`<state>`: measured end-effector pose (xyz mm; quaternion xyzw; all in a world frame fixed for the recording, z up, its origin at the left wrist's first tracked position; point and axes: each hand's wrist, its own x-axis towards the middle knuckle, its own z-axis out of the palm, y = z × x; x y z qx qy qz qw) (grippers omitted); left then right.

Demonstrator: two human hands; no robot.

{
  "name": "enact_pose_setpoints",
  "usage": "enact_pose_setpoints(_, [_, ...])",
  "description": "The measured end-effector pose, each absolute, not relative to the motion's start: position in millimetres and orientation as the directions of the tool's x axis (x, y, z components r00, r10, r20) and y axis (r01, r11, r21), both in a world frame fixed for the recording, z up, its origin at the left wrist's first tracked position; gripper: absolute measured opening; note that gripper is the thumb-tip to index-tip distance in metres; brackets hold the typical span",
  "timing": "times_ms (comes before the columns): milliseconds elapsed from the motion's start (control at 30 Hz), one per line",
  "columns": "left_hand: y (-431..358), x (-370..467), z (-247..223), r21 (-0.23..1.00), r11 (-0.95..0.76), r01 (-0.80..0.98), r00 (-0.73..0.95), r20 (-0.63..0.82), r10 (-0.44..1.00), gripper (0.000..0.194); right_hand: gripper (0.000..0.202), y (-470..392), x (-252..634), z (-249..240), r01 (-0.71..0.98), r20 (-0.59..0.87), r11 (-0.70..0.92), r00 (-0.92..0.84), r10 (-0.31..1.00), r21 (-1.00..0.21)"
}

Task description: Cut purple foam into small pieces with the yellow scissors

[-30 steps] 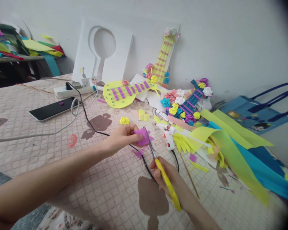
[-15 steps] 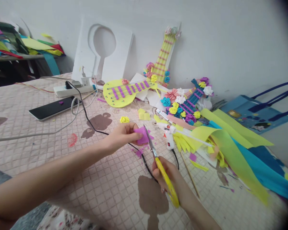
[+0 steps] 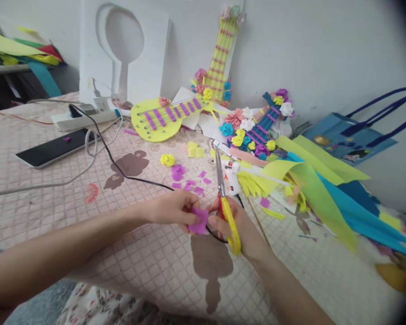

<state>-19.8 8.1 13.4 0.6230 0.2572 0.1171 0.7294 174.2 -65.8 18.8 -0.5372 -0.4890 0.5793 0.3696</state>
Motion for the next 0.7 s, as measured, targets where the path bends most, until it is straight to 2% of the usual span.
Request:
enact_pose_setpoints(200, [1.9,-15.8,8.0,0.96,0.159,0.231,0.826,-0.28,0.489,0.016,0.033,-64.6,169.6,14.4,0.16,-0.221,-0.199,-0.132,0.966,-0.967])
enact_pose_setpoints(400, [12.4,-15.7,9.5,0.978,0.121,0.169,0.762,-0.207,0.613,0.014,0.029,-63.0,169.6,12.7,0.095,-0.226,-0.219,-0.072,0.971,-0.971])
enact_pose_setpoints(567, [11.8,-12.6,14.1,0.968,0.249,0.036,0.687,-0.205,0.697,0.022,0.031,-61.2,168.5,9.7,0.093,-0.235,-0.232,-0.02,0.972,-0.968])
enact_pose_setpoints(700, [4.6,-8.4,13.9,0.932,0.362,0.009,0.68,-0.271,0.681,0.027,0.033,-62.2,167.5,8.6,0.019,-0.21,-0.21,0.017,0.978,-0.977])
